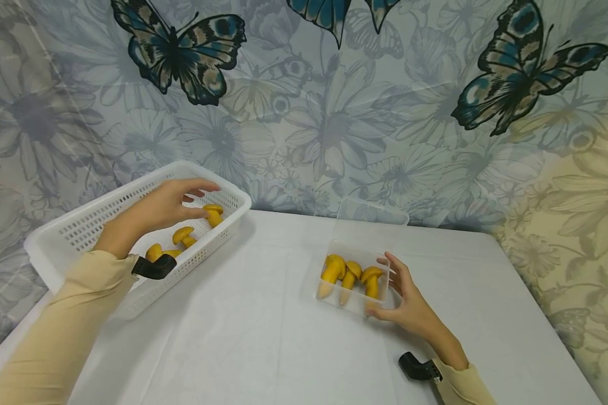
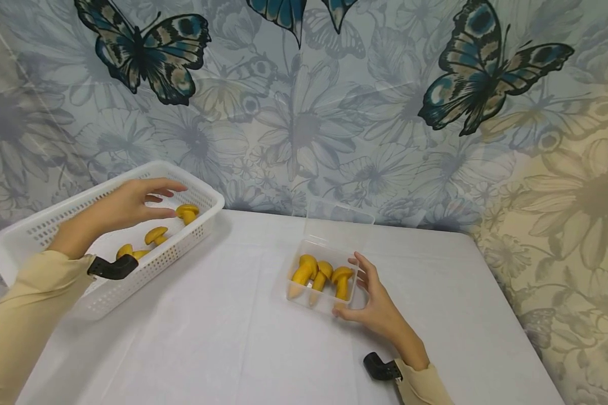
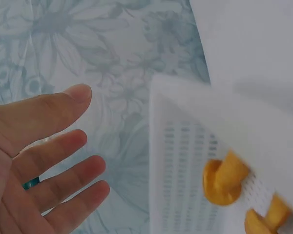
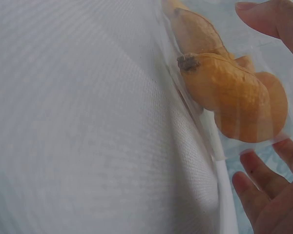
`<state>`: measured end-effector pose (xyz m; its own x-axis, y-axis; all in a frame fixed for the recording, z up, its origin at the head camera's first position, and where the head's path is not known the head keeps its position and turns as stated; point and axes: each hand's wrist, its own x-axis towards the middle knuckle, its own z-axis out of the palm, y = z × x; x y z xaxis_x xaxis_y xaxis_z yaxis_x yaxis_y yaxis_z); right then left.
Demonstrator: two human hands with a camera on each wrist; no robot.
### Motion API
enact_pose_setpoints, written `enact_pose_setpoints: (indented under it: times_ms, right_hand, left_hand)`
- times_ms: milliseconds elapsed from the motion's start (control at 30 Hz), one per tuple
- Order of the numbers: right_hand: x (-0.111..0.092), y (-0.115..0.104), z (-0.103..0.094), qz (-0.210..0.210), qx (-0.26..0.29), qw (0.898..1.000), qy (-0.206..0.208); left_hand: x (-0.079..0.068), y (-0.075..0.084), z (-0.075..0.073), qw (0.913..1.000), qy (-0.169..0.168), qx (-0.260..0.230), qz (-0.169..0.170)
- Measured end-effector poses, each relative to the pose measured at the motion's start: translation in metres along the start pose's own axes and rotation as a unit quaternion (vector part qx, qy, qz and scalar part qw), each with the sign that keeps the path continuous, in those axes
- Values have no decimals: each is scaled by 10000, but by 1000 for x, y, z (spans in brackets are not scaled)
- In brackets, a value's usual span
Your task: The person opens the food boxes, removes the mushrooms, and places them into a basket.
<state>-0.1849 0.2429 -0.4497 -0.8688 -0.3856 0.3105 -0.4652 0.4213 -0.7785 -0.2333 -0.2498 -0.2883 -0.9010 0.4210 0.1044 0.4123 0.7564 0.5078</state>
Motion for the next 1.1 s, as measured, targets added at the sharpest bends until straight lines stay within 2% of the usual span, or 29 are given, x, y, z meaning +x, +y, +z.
enact_pose_setpoints:
  times_ms: [300,567,833,1100]
  right_hand:
    - [0,1,-1,112,4,9999,-43]
    - [0,-2,-1,196,35,9998,-63]
    - [0,-1,0,134,2,9999,-42]
    - [0,-2,0,179,47,9998,-54]
  left_hand:
    - [11,24,15,9991,58,-361,225]
    - [24,38,38,9971,82,-502,557]
    - [33,53,59,9973,-109,-461,568]
    - [42,68,78,9950,-151,-641,747]
